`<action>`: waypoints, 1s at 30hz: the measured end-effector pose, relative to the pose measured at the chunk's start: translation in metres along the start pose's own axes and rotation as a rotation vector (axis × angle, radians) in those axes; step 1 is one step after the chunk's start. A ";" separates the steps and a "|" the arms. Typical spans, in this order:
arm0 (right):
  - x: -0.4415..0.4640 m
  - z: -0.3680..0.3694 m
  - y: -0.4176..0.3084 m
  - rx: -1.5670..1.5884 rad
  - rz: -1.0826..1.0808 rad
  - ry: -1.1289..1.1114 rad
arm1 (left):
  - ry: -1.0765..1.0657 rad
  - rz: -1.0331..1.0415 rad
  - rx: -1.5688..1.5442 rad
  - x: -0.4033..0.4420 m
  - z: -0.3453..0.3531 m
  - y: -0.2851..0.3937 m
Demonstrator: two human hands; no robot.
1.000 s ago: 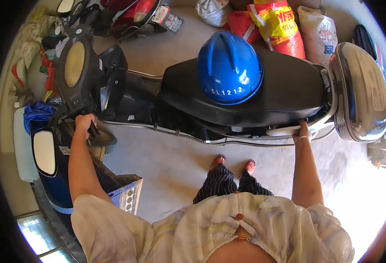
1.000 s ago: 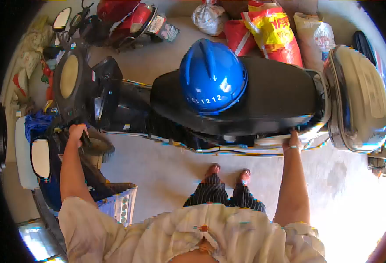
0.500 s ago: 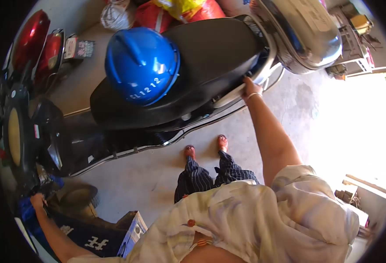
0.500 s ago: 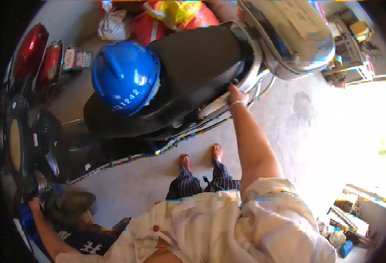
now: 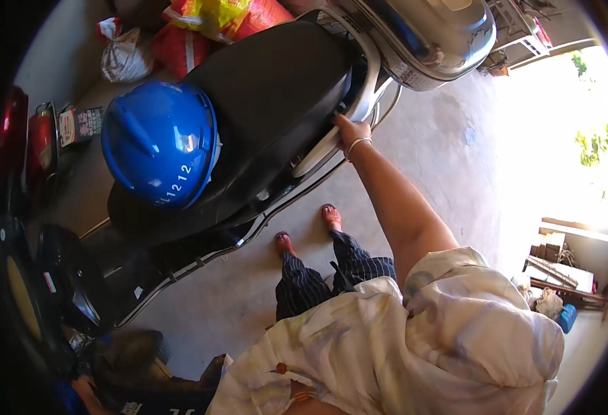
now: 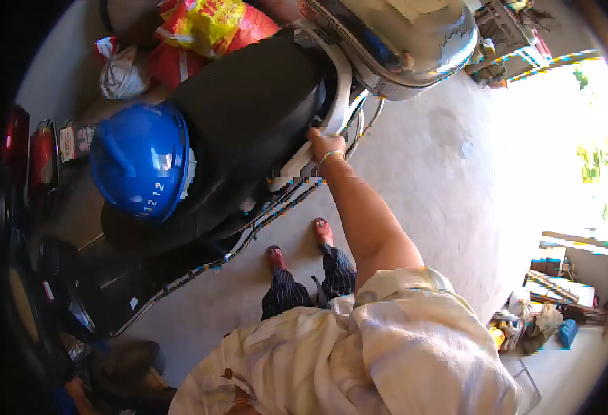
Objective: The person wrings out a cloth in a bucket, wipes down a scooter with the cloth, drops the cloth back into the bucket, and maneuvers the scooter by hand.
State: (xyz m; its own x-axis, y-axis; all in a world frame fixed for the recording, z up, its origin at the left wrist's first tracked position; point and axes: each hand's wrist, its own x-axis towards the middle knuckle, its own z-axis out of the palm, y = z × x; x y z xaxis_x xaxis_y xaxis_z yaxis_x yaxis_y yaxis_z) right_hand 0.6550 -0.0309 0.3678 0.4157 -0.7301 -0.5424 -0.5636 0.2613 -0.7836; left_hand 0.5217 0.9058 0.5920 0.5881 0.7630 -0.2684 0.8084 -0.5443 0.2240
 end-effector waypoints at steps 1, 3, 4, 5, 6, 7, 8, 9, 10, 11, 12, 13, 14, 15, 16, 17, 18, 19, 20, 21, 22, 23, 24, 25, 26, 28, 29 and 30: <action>-0.002 -0.003 0.001 -0.005 0.002 0.006 | -0.043 -0.104 0.164 -0.002 -0.008 -0.001; 0.001 0.000 -0.001 -0.022 -0.026 0.010 | -0.082 -0.217 0.313 -0.006 -0.013 -0.011; 0.011 0.002 0.006 0.086 0.024 -0.012 | -0.072 -0.221 0.279 -0.006 -0.014 -0.016; 0.013 0.003 0.006 0.084 0.023 -0.009 | -0.065 -0.221 0.248 -0.006 -0.014 -0.023; 0.014 0.004 0.005 0.061 0.059 0.028 | -0.058 -0.217 0.216 -0.005 -0.014 -0.029; 0.017 0.005 0.004 0.036 0.094 0.060 | -0.050 -0.218 0.182 -0.003 -0.013 -0.035; 0.024 0.004 0.008 -0.042 0.067 0.117 | -0.037 -0.222 0.147 -0.002 -0.011 -0.041; 0.017 0.004 -0.002 -0.042 0.068 0.106 | -0.017 -0.229 0.114 0.001 -0.009 -0.048; 0.008 0.003 -0.013 -0.083 0.090 0.108 | 0.009 -0.237 0.082 0.004 -0.006 -0.055; 0.000 0.004 -0.018 -0.119 0.115 0.112 | 0.038 -0.237 0.054 0.002 -0.001 -0.053; 0.001 0.004 -0.017 -0.123 0.119 0.119 | 0.048 -0.231 0.057 0.002 -0.014 -0.044; -0.002 0.003 -0.022 -0.117 0.121 0.120 | 0.046 -0.240 0.078 0.001 -0.011 -0.039; -0.009 0.002 -0.028 -0.123 0.129 0.124 | 0.044 -0.249 0.101 -0.002 -0.012 -0.025; -0.014 0.002 -0.030 -0.131 0.137 0.127 | 0.041 -0.260 0.125 -0.007 -0.014 -0.013; -0.012 0.002 -0.027 -0.129 0.134 0.124 | 0.037 -0.276 0.142 -0.014 -0.012 -0.004; -0.009 0.002 -0.021 -0.081 0.106 0.120 | 0.035 -0.292 0.159 -0.022 -0.011 0.006; -0.006 0.002 -0.019 -0.032 0.076 0.114 | 0.033 -0.309 0.172 -0.032 -0.008 0.016; -0.006 0.002 -0.020 -0.026 0.064 0.108 | 0.031 -0.326 0.179 -0.042 -0.005 0.026; -0.010 0.001 -0.021 -0.036 0.096 0.128 | 0.028 -0.343 0.183 -0.053 0.000 0.035; -0.013 0.000 -0.023 -0.046 0.121 0.147 | 0.023 -0.360 0.181 -0.061 0.008 0.042; -0.016 0.002 -0.025 -0.029 0.112 0.156 | 0.017 -0.378 0.176 -0.070 0.015 0.050; -0.018 0.002 -0.026 -0.077 0.119 0.185 | 0.011 -0.393 0.177 -0.076 0.020 0.059; -0.020 0.001 -0.028 -0.080 0.130 0.168 | 0.005 -0.409 0.184 -0.084 0.022 0.067; -0.023 0.001 -0.030 -0.084 0.144 0.152 | -0.001 -0.425 0.195 -0.096 0.023 0.077; -0.020 0.001 -0.029 -0.080 0.136 0.149 | 0.000 -0.425 0.186 -0.102 0.025 0.083; -0.008 0.001 -0.020 -0.070 0.149 0.206 | 0.149 -0.437 -0.037 -0.112 0.028 0.089; -0.006 0.001 -0.019 -0.069 0.141 0.201 | 0.150 -0.441 -0.045 -0.087 0.031 0.053; -0.006 0.000 -0.017 -0.071 0.178 0.229 | 0.204 -0.270 -0.237 -0.064 0.035 0.016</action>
State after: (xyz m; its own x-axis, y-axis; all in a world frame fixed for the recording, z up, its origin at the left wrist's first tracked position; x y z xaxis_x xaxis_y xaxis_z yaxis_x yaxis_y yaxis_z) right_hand 0.6623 -0.0309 0.3837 0.1388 -0.8024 -0.5804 -0.6647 0.3590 -0.6552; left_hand 0.4975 0.8360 0.5804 0.3193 0.9339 -0.1611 0.8909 -0.2378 0.3870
